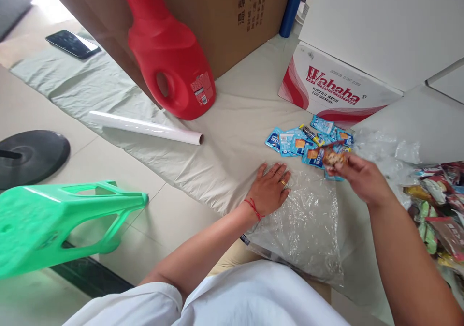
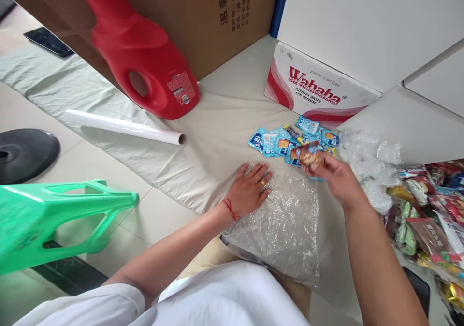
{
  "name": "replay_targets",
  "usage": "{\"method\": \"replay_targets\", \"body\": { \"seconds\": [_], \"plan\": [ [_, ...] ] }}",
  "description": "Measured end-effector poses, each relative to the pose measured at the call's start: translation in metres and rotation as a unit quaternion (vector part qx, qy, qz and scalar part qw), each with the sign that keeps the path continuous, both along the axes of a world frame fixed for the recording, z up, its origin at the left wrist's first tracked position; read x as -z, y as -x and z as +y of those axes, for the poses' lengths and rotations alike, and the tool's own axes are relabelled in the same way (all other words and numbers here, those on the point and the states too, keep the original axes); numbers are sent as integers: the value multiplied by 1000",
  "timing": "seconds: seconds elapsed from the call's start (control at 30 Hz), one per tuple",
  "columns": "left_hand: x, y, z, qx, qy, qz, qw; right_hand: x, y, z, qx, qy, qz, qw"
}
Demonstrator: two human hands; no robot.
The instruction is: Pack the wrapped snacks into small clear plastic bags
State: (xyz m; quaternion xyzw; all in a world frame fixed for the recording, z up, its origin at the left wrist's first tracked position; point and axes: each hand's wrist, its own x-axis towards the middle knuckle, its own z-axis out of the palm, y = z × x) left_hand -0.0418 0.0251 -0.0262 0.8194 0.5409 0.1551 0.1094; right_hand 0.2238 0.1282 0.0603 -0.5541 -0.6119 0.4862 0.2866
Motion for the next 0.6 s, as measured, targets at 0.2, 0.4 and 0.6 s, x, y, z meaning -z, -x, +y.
{"method": "replay_targets", "body": {
  "seconds": [0.2, 0.4, 0.6],
  "plan": [
    [-4, -1, 1, -2, 13, 3, 1000, 31, 17, -117, -117, -226, -207, 945],
    [-4, -1, 1, -3, 11, 7, 1000, 63, 24, -157, -182, -316, -266, 892],
    [-2, -2, 1, -4, 12, 14, 1000, 55, 22, -155, -123, -297, -251, 913]
  ]
}}
